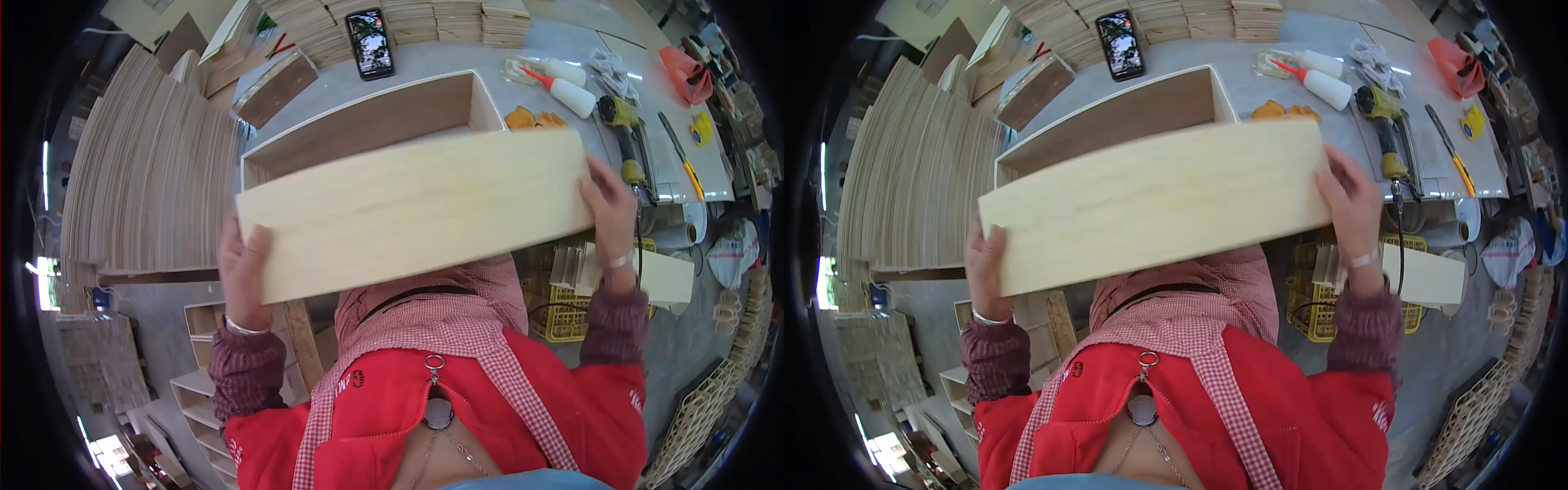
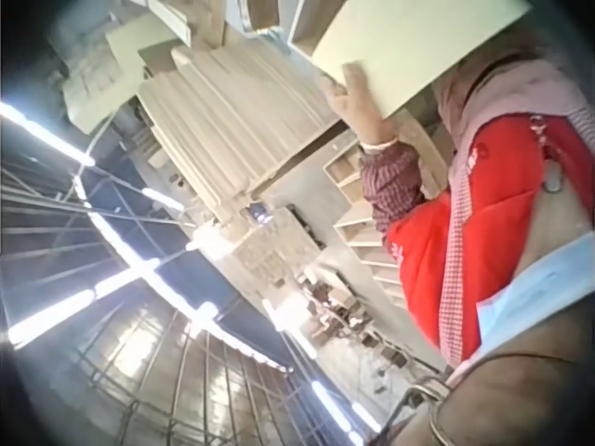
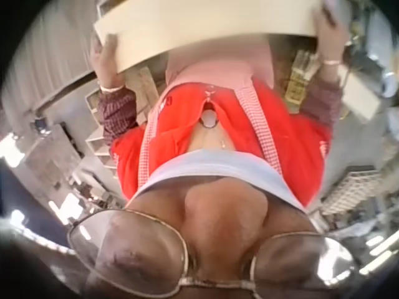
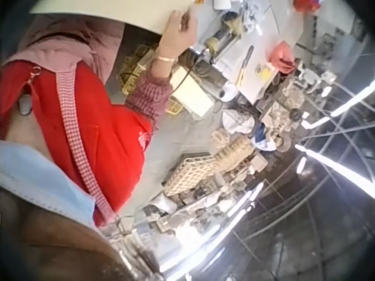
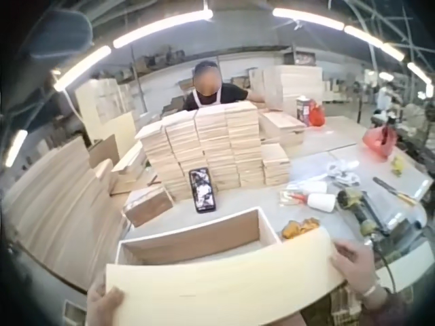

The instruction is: Assembling wooden boxes by applying glue to the edges and securing them with a pneumatic nail gun.

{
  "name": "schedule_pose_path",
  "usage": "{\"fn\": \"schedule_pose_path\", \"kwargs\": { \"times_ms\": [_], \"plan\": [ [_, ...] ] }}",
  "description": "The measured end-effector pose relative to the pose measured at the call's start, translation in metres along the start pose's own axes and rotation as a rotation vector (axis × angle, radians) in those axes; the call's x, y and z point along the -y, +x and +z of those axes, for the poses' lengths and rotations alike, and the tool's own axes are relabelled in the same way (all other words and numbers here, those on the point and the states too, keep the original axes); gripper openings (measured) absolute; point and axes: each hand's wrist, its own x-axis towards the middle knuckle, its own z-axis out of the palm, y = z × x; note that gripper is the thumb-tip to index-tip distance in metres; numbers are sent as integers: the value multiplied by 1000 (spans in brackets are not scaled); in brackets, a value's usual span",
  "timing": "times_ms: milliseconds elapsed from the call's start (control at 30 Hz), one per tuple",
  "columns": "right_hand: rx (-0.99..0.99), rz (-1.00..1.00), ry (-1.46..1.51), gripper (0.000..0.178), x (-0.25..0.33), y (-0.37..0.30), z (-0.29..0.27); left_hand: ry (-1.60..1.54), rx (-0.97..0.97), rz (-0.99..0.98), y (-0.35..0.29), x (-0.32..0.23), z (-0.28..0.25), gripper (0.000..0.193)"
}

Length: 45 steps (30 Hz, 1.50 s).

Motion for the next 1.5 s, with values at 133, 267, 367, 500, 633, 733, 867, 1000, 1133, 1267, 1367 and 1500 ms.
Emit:
{"fn": "schedule_pose_path", "kwargs": {
  "times_ms": [133, 267, 367, 500, 633, 733, 867, 1000, 1133, 1267, 1367, 1500],
  "plan": [
    [71, -43, -2, 29, 13, 73, 44, 103, -115, 84, 43, -15, -21, 37],
    [109, -61, -64, 28, 10, 122, 81, 107, -116, 40, 85, -22, -45, 39],
    [138, -53, 19, 29, 5, 135, 97, 133, -84, -8, 106, -19, -64, 39],
    [199, -9, 13, 27, 0, 137, 106, 187, -87, -49, 119, -14, -73, 40],
    [208, -36, -47, 28, -6, 139, 108, 197, -88, -80, 123, -9, -78, 43],
    [205, -86, -106, 29, -7, 136, 109, 226, -86, -79, 123, -6, -81, 44],
    [205, -67, -104, 29, -10, 136, 109, 280, -95, -79, 123, -5, -75, 43],
    [176, -105, -188, 31, -12, 136, 110, 305, -111, -67, 124, 0, -79, 43],
    [167, -104, -147, 32, -16, 136, 109, 360, -139, -55, 125, 4, -77, 43],
    [153, -116, -163, 32, -20, 137, 109, 397, -149, -39, 124, 3, -70, 40],
    [176, -132, -153, 31, -18, 135, 107, 487, -110, -41, 125, 4, -74, 38],
    [157, -202, -234, 31, -19, 133, 108, 510, -99, -58, 130, 17, -90, 34]
  ]
}}
